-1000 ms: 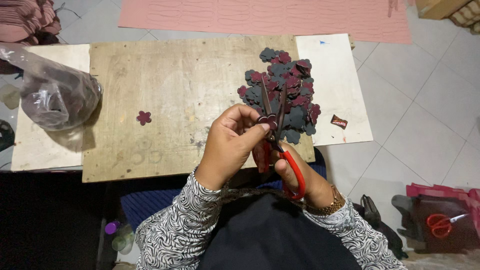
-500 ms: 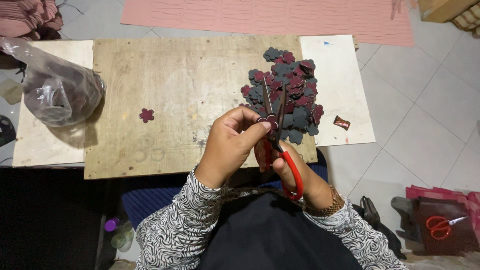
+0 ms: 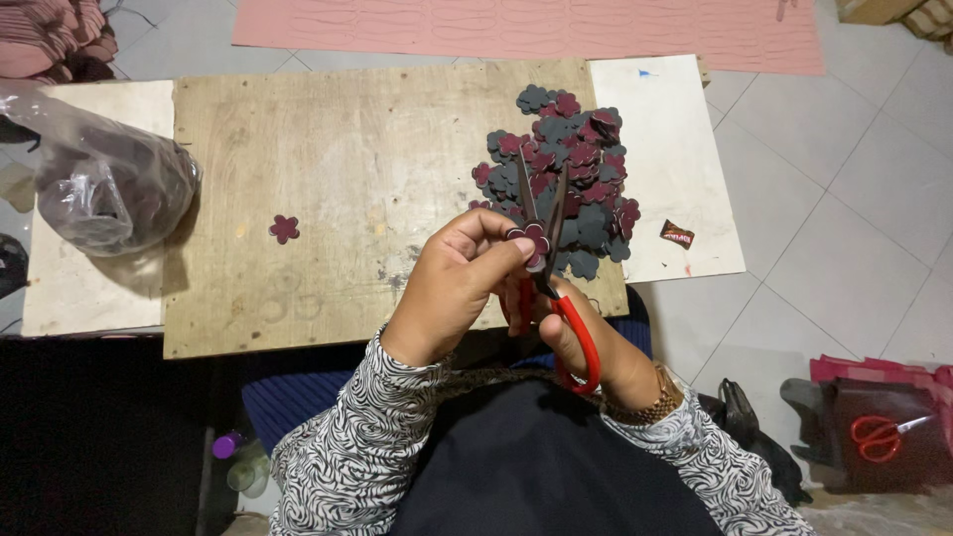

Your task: The person takes flower-shaped foam pieces one at a time from a pile on the workbench and trims their edges with red-handled scissors, rotating each piece while cutting, then sets the trimmed piece aside. At the start they handle a plastic bag of pieces and spread them on the table.

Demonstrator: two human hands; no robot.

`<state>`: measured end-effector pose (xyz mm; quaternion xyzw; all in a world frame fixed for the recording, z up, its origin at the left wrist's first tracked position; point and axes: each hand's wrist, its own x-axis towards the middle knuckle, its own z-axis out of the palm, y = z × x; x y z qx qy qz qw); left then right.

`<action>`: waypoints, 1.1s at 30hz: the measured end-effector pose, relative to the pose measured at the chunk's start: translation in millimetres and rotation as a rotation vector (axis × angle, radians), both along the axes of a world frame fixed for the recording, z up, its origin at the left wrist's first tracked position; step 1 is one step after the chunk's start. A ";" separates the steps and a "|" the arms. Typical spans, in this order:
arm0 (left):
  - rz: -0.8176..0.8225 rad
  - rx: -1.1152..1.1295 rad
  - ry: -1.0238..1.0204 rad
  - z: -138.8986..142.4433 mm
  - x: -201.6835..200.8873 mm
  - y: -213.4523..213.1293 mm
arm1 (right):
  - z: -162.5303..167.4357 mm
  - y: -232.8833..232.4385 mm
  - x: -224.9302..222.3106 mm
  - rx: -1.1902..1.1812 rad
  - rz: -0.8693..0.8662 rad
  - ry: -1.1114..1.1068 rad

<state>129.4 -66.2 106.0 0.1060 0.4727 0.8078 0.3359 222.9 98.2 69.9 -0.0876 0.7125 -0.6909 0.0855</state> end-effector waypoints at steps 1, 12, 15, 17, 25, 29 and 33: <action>-0.005 -0.009 0.005 0.5 -0.3 -0.4 | -0.7 0.1 -0.3 0.000 -0.010 0.010; 0.053 -0.107 0.124 -4.8 2.8 2.8 | -3.2 -1.4 -1.9 0.052 -0.063 0.081; 0.077 -0.122 0.169 -6.6 2.8 3.8 | -2.7 -3.0 -3.3 0.049 -0.071 0.091; 0.077 -0.130 0.155 -7.9 1.5 4.7 | -3.1 -3.1 -5.0 0.030 -0.065 0.095; 0.079 -0.135 0.162 -11.2 0.9 4.2 | -7.1 -5.3 -2.6 -0.060 -0.082 0.046; 0.088 -0.122 0.168 -13.2 0.0 4.6 | -9.7 -4.7 -0.8 -0.111 -0.080 0.005; 0.099 -0.134 0.159 -15.8 -1.2 2.2 | -13.9 -3.9 0.0 -0.149 -0.068 -0.047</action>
